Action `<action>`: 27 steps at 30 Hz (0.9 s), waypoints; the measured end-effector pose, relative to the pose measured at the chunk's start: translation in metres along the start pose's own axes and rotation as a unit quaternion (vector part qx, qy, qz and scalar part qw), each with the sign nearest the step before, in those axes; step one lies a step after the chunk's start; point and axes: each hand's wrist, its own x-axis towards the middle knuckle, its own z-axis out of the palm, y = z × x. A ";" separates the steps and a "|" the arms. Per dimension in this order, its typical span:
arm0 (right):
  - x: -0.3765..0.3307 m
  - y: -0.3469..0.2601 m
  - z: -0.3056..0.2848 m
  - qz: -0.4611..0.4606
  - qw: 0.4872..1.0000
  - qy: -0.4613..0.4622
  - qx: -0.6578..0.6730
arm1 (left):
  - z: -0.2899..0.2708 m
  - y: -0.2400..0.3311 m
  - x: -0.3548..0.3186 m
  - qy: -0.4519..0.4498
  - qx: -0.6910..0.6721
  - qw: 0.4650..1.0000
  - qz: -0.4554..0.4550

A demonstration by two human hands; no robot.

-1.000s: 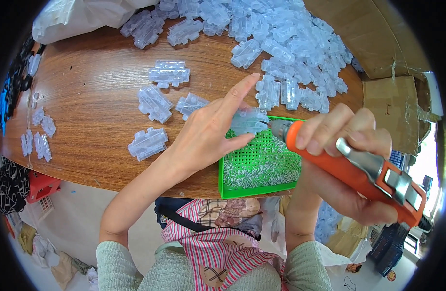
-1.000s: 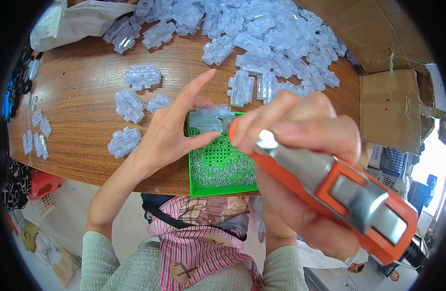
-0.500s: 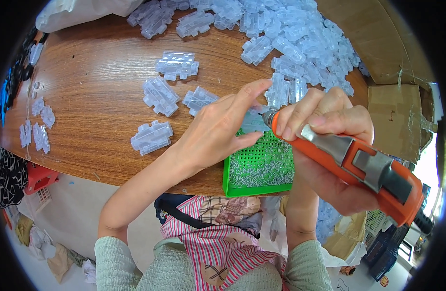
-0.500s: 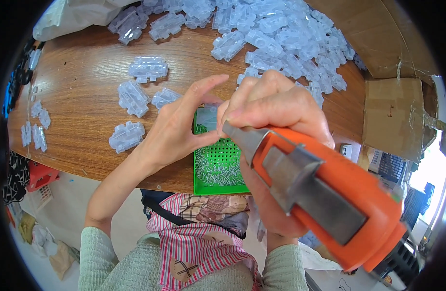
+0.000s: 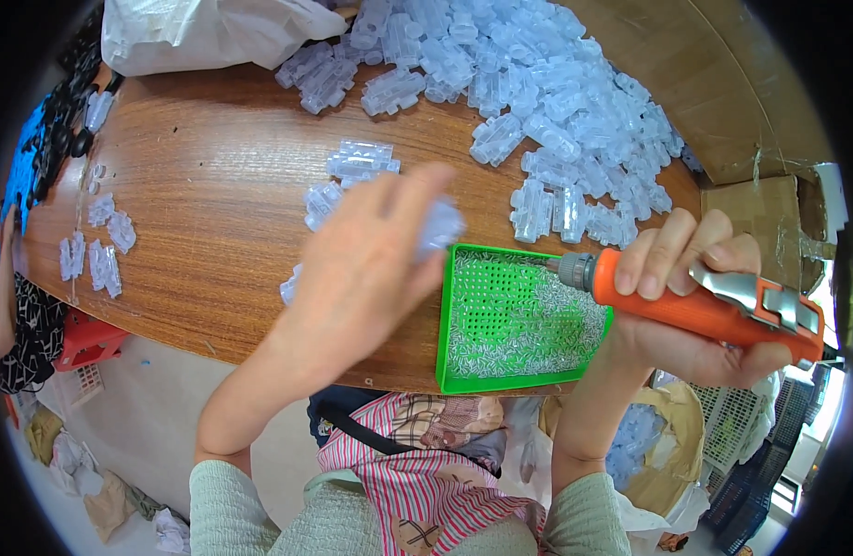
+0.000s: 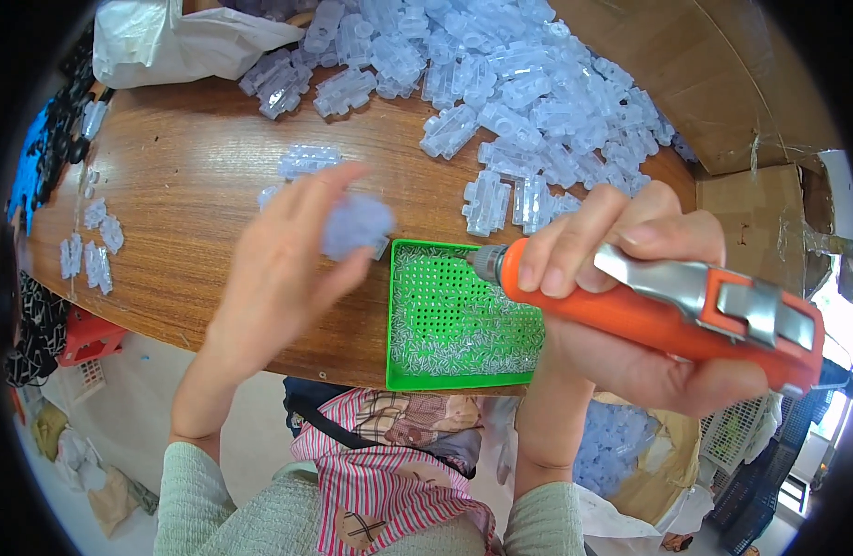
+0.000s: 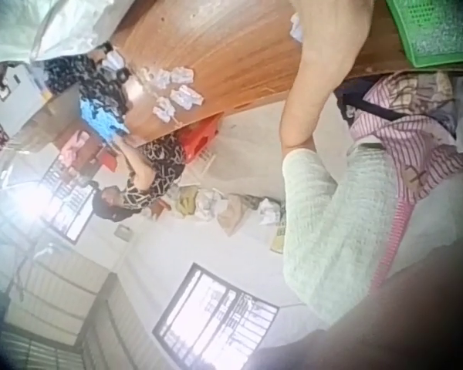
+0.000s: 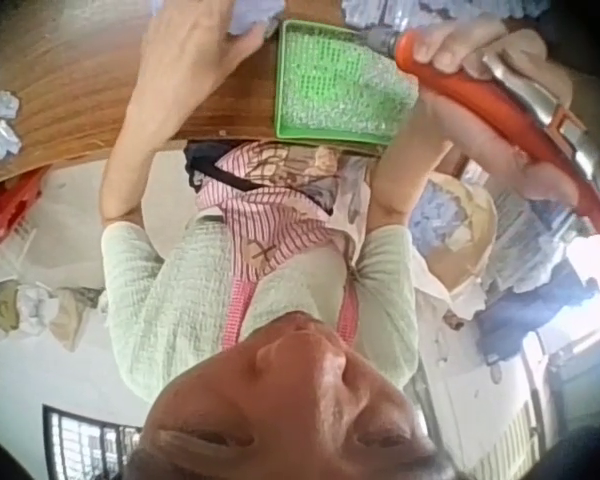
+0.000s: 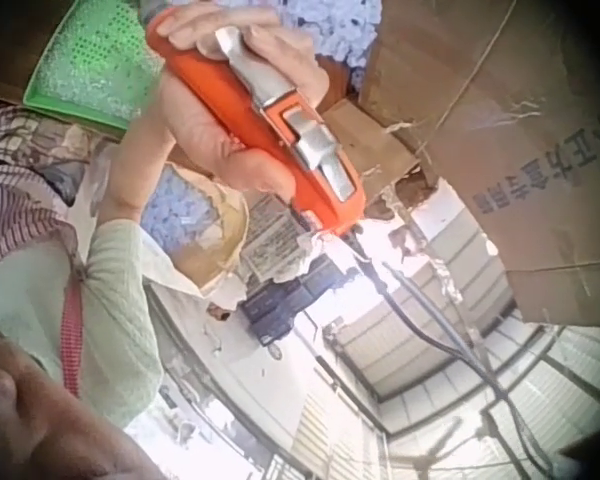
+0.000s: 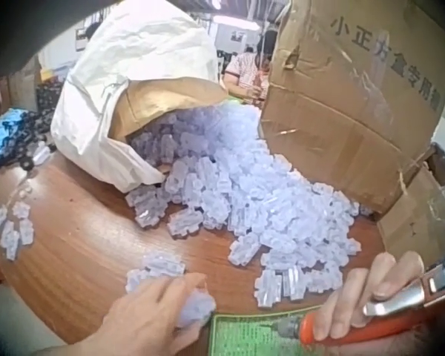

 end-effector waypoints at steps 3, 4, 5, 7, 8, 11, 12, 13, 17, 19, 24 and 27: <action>-0.012 0.013 -0.009 -0.006 0.999 0.039 -0.016 | -0.016 -0.018 0.000 0.013 0.109 0.994 -0.028; -0.018 0.019 -0.010 -0.003 0.998 0.061 -0.024 | -0.016 -0.023 0.001 0.031 0.134 0.990 -0.007; -0.023 0.024 -0.011 0.000 0.996 0.083 -0.033 | -0.014 -0.027 0.004 0.049 0.158 0.986 0.014; -0.029 0.030 -0.014 0.003 0.997 0.068 -0.041 | 0.000 -0.028 0.024 0.053 0.134 0.988 0.057; -0.030 0.033 -0.011 0.006 0.996 0.077 -0.044 | 0.011 -0.027 0.038 0.057 0.108 0.987 0.101; -0.032 0.039 -0.004 0.018 0.994 0.099 -0.040 | 0.062 -0.019 0.079 0.042 0.057 0.992 0.102; -0.033 0.038 -0.004 0.023 0.993 0.108 -0.041 | 0.075 -0.014 0.092 0.040 0.055 0.994 0.083; -0.034 0.040 -0.003 0.027 0.992 0.116 -0.041 | 0.084 -0.017 0.103 0.040 0.054 0.994 0.082; -0.048 0.052 -0.004 0.025 0.995 0.094 -0.021 | 0.092 -0.023 0.113 0.051 -0.028 0.998 0.032; -0.053 0.058 -0.006 0.031 0.996 0.081 -0.018 | 0.079 -0.025 0.103 0.077 -0.103 0.991 0.021; -0.061 0.067 -0.011 0.046 0.998 0.043 0.004 | 0.039 -0.026 0.064 -0.054 -0.127 0.989 -0.054; -0.059 0.066 -0.009 0.048 0.998 0.046 -0.006 | 0.038 -0.035 0.056 -0.084 -0.102 0.989 -0.073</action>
